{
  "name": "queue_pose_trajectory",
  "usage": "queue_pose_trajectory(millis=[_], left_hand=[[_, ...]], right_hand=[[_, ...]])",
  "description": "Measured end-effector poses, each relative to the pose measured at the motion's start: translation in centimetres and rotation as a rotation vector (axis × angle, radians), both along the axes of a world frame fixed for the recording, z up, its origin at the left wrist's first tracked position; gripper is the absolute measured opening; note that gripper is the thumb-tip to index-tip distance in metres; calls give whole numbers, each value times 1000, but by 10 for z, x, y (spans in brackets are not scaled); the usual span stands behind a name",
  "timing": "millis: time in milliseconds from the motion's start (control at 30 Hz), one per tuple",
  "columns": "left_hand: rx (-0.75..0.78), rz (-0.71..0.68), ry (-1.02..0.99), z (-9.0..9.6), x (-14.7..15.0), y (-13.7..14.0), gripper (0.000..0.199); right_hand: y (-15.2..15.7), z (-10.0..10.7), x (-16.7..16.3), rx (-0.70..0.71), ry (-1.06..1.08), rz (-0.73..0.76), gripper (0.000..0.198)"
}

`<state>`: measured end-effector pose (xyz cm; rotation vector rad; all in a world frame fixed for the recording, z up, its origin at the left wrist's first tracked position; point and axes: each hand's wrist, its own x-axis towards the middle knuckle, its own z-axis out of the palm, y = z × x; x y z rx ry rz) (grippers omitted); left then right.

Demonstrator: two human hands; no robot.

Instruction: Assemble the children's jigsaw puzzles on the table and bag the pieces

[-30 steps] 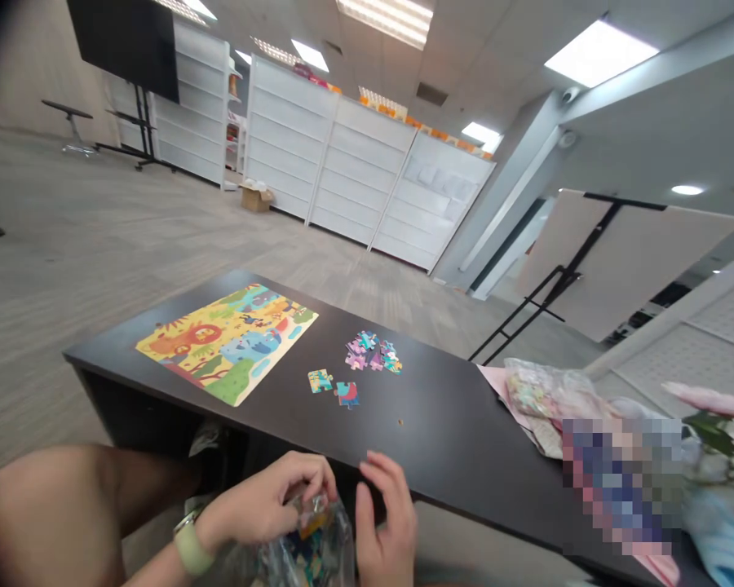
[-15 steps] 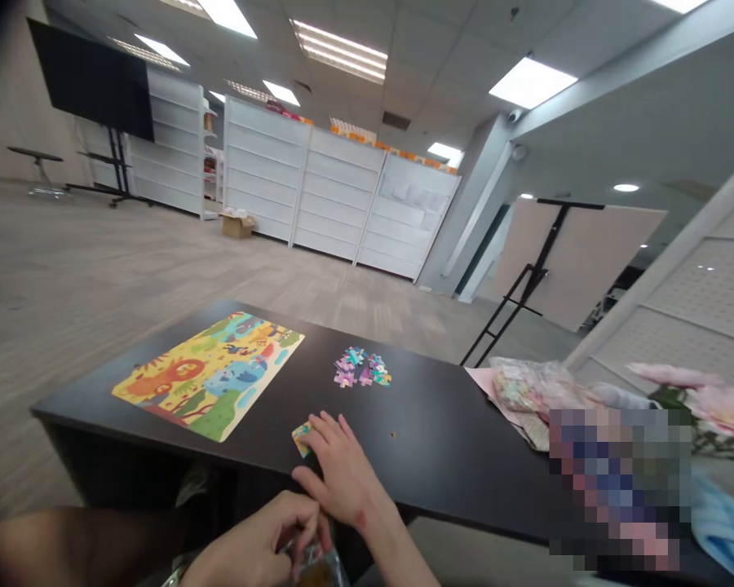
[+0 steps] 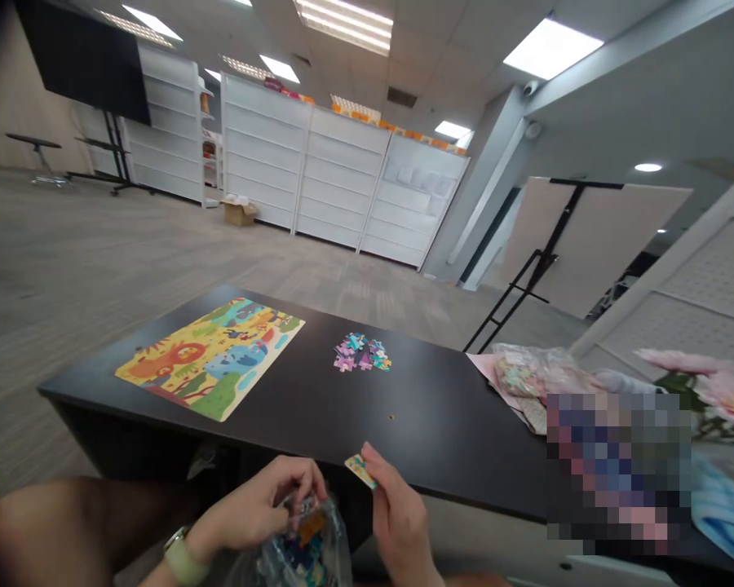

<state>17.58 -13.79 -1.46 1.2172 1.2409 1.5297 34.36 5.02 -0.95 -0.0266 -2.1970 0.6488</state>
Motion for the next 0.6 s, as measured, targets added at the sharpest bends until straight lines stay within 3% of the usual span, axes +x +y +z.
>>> queue_pose_trajectory(millis=[67, 133, 233, 333, 433, 500, 600], left_hand=[[17, -2, -12, -1, 2, 1, 29], [57, -13, -53, 0, 5, 2, 32], [137, -24, -138, 2, 9, 3, 32], [174, -19, -176, 1, 10, 3, 30], [161, -2, -175, -1, 8, 4, 32], [145, -2, -178, 0, 7, 5, 32], [136, -2, -188, 3, 8, 6, 31]], right_hand=[[-29, -12, 4, -317, 71, -109, 21], [-60, -33, 5, -531, 138, -147, 17], [-88, -65, 7, -555, 172, -145, 11], [-81, -73, 16, -400, 172, 44, 19], [-45, -49, 24, -179, 86, 185, 21], [-11, -18, 14, -126, 15, 24, 22], [52, 29, -38, -80, -255, -252, 32]])
